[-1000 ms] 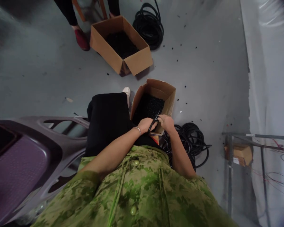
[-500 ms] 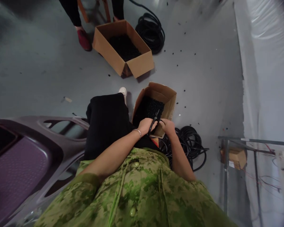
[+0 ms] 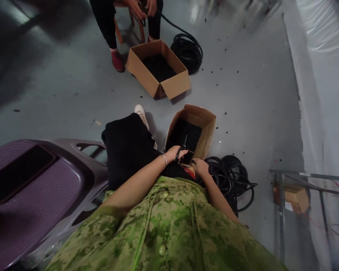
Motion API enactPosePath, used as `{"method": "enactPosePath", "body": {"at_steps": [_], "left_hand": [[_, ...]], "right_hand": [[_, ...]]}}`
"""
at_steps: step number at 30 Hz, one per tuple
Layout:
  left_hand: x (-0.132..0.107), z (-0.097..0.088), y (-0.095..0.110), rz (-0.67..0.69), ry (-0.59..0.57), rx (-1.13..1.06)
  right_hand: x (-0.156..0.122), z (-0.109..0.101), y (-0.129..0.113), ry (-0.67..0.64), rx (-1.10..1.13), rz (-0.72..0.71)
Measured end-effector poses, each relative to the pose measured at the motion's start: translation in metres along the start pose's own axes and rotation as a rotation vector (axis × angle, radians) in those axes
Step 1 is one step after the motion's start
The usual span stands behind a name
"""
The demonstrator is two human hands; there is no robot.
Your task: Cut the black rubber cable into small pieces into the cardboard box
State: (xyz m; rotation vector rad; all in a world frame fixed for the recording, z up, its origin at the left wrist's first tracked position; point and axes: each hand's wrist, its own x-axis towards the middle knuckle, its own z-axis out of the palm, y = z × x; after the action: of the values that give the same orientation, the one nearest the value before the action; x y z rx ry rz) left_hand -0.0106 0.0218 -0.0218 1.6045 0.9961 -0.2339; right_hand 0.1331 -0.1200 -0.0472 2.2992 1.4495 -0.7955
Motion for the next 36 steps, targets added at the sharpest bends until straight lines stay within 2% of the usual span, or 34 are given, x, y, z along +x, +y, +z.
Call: {"method": "enactPosePath", "body": {"at_steps": [3, 5, 8, 11, 16, 24, 32, 36], "left_hand": [[-0.006, -0.005, -0.009, 0.067, 0.040, 0.079], [-0.009, -0.007, -0.014, 0.061, 0.100, 0.110], [-0.010, -0.006, -0.015, 0.037, 0.115, 0.081], [-0.010, 0.002, -0.005, 0.061, 0.140, 0.044], [-0.017, 0.009, 0.016, 0.285, 0.128, 0.139], [-0.025, 0.011, 0.022, 0.356, 0.121, 0.199], [-0.022, 0.023, 0.028, 0.387, 0.077, 0.066], [-0.033, 0.027, 0.039, 0.392, 0.067, -0.046]], "right_hand": [[0.002, -0.002, 0.007, 0.035, 0.091, -0.031], [-0.001, 0.000, 0.010, 0.045, 0.146, -0.065], [-0.007, 0.009, 0.010, 0.044, 0.188, -0.095], [-0.012, 0.016, 0.008, 0.070, 0.201, -0.094], [-0.013, 0.017, 0.007, 0.069, 0.163, -0.120], [-0.011, 0.015, 0.009, 0.084, 0.063, -0.093], [0.003, 0.020, 0.018, 0.042, 0.162, -0.136], [0.004, 0.020, 0.021, 0.013, 0.214, -0.064]]}}
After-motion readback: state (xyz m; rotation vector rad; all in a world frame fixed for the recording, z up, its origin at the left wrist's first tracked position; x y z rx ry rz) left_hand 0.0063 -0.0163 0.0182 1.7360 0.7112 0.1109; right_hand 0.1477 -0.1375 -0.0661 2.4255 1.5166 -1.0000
